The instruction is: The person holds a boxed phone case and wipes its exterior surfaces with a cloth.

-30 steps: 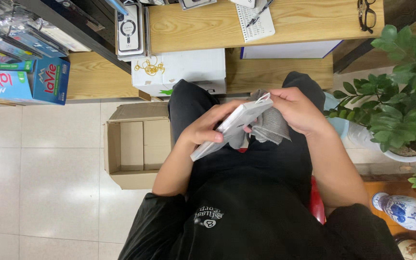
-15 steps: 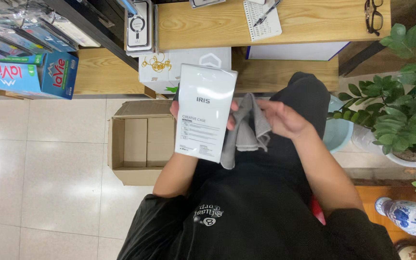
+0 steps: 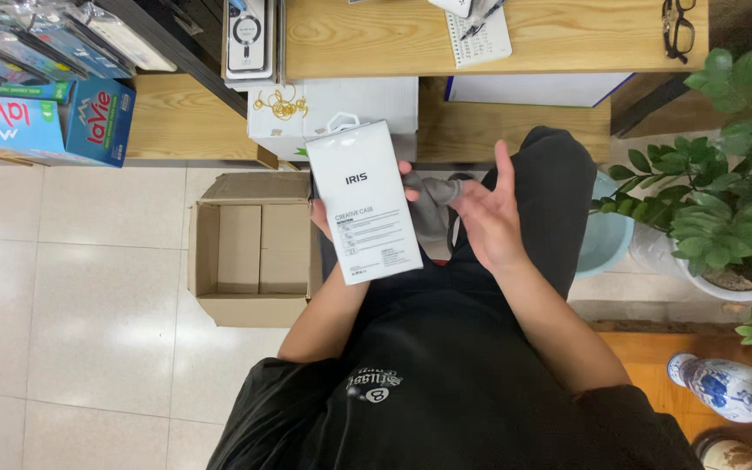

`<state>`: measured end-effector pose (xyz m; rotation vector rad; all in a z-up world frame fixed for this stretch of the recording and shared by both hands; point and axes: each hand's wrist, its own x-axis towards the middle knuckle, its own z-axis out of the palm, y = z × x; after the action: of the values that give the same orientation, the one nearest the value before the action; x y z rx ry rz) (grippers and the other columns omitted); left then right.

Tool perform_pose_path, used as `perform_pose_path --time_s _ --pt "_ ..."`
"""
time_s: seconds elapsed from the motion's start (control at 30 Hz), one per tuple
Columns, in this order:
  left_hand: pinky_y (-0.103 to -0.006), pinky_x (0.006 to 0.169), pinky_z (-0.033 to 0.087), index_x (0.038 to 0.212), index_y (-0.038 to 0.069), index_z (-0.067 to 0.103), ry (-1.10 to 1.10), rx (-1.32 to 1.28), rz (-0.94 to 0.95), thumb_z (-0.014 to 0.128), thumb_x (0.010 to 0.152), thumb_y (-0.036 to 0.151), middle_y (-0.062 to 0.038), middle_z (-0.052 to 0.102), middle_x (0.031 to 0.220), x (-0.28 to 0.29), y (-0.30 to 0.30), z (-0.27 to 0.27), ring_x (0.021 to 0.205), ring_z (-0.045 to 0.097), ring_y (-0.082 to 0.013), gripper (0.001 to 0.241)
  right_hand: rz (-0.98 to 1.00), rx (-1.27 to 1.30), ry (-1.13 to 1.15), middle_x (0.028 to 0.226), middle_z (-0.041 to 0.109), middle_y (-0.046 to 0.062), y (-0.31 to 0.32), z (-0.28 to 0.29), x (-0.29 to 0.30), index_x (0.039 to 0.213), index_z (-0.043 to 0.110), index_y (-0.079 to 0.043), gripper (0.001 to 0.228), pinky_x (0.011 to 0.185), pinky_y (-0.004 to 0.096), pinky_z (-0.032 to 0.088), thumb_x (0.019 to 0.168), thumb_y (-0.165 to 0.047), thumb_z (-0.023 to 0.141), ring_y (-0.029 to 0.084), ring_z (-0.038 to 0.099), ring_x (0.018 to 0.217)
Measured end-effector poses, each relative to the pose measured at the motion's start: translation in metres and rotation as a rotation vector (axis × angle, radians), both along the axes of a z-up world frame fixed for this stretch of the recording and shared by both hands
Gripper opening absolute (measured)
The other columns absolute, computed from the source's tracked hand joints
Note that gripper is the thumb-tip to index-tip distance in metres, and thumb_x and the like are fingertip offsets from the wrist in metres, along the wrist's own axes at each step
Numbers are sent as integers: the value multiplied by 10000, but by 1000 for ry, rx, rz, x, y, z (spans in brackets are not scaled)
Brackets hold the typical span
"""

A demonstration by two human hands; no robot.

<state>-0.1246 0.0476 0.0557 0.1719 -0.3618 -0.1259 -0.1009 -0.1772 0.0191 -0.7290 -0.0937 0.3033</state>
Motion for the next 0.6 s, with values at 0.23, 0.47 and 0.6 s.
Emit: perform_pose_path --time_s 0.23,0.47,0.6 --pt "-630 1046 547 1675 221 347 -75 -5 -14 696 830 769 -398 347 1614 -4 0 -25 1312 575 -602 1065 -145 -349 -346 1015 730 166 5 38 13 1604 459 -30 835 673 260 636 858 178 774 162 762 824" --pt "-590 1003 585 1688 311 330 -156 60 -34 709 828 758 -376 344 1640 25 9 -19 1306 593 -572 1040 -343 -1012 -773 949 761 29 -23 114 13 1192 846 -96 294 486 199 420 907 -39 884 77 557 611" --pt "-602 999 585 1701 298 300 -185 77 -39 672 851 757 -375 337 1643 30 9 -27 1298 580 -576 1035 -390 -1083 -829 943 787 140 -25 136 9 1134 846 -32 239 479 262 452 958 108 763 132 598 594"
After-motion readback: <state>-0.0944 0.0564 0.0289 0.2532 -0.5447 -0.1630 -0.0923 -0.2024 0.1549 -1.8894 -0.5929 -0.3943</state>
